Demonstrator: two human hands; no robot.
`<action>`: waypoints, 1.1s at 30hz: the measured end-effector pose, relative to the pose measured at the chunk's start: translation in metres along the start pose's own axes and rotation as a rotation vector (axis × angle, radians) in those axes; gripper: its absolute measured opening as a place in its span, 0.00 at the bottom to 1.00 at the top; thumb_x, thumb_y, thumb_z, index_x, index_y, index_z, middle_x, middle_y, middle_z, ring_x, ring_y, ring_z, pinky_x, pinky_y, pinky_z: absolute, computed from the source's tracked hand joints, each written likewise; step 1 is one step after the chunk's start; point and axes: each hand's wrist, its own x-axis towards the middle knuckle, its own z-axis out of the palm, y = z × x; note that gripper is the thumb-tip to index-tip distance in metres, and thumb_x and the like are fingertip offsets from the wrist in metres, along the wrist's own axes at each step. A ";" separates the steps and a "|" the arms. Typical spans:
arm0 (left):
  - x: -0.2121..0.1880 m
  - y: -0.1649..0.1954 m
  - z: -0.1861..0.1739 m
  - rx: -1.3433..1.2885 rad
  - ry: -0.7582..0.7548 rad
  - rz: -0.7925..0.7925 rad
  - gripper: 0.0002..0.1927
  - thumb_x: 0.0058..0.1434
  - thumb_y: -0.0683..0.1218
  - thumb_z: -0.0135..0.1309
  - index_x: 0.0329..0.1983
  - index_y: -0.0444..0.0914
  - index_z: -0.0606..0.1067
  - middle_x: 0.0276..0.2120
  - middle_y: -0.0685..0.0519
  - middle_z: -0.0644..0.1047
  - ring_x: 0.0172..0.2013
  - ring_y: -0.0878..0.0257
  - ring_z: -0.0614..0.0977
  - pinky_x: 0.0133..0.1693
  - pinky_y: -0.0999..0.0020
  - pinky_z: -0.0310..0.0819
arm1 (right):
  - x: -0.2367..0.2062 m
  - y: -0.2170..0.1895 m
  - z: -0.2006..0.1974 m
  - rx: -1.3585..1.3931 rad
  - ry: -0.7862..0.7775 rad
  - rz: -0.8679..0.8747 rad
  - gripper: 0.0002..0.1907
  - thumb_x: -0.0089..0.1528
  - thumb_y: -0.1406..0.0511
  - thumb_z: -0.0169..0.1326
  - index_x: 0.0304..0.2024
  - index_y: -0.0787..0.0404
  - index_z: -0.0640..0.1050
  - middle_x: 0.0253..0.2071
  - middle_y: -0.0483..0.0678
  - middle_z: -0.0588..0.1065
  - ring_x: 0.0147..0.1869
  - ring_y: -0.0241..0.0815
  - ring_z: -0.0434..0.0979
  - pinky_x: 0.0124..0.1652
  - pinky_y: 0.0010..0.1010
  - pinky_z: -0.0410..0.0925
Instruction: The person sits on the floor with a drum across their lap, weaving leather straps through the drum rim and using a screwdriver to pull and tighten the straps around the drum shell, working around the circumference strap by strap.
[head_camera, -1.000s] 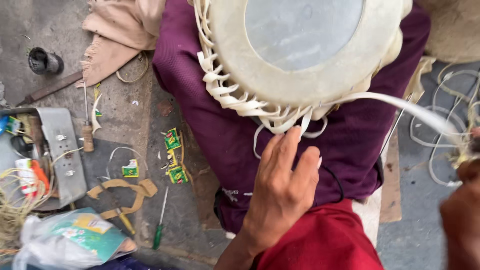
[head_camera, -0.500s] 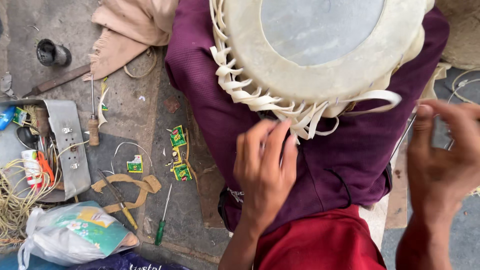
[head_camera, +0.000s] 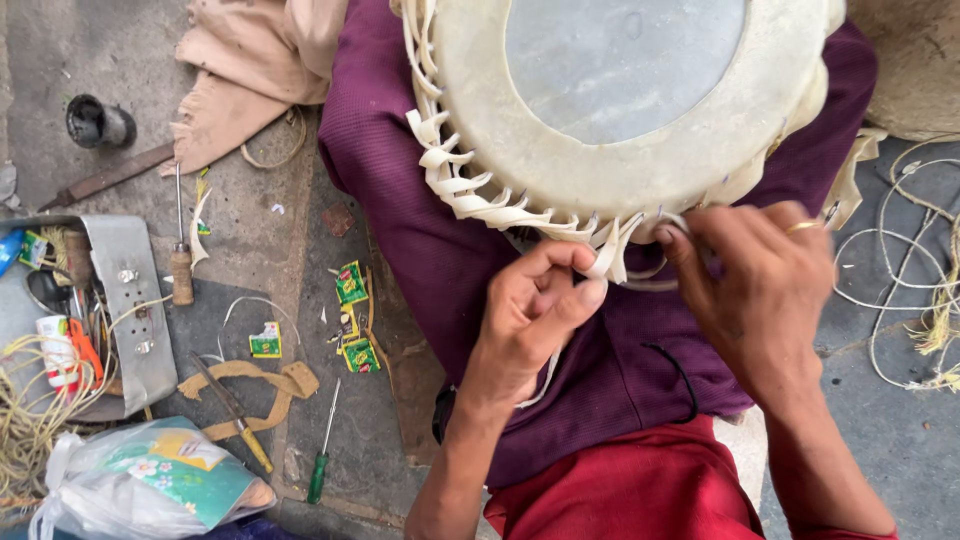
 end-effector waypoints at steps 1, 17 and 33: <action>-0.001 -0.002 0.000 -0.256 -0.036 -0.105 0.12 0.62 0.41 0.61 0.48 0.39 0.76 0.24 0.65 0.66 0.21 0.79 0.61 0.22 0.80 0.50 | 0.000 0.003 0.001 0.010 -0.018 -0.033 0.09 0.69 0.64 0.66 0.37 0.57 0.79 0.33 0.40 0.75 0.37 0.42 0.70 0.41 0.34 0.61; -0.006 0.011 0.009 0.975 0.172 0.389 0.11 0.61 0.44 0.65 0.44 0.36 0.79 0.20 0.54 0.72 0.18 0.68 0.70 0.23 0.69 0.65 | 0.026 0.042 -0.001 0.403 -0.286 -0.183 0.18 0.63 0.65 0.59 0.23 0.63 0.68 0.22 0.49 0.62 0.32 0.49 0.62 0.39 0.38 0.61; -0.002 0.039 0.015 1.079 0.199 0.377 0.08 0.62 0.46 0.64 0.37 0.37 0.79 0.20 0.55 0.73 0.17 0.67 0.72 0.22 0.69 0.66 | 0.015 0.065 0.023 0.616 -0.151 -0.243 0.11 0.58 0.67 0.59 0.23 0.60 0.72 0.22 0.45 0.64 0.29 0.44 0.64 0.37 0.34 0.61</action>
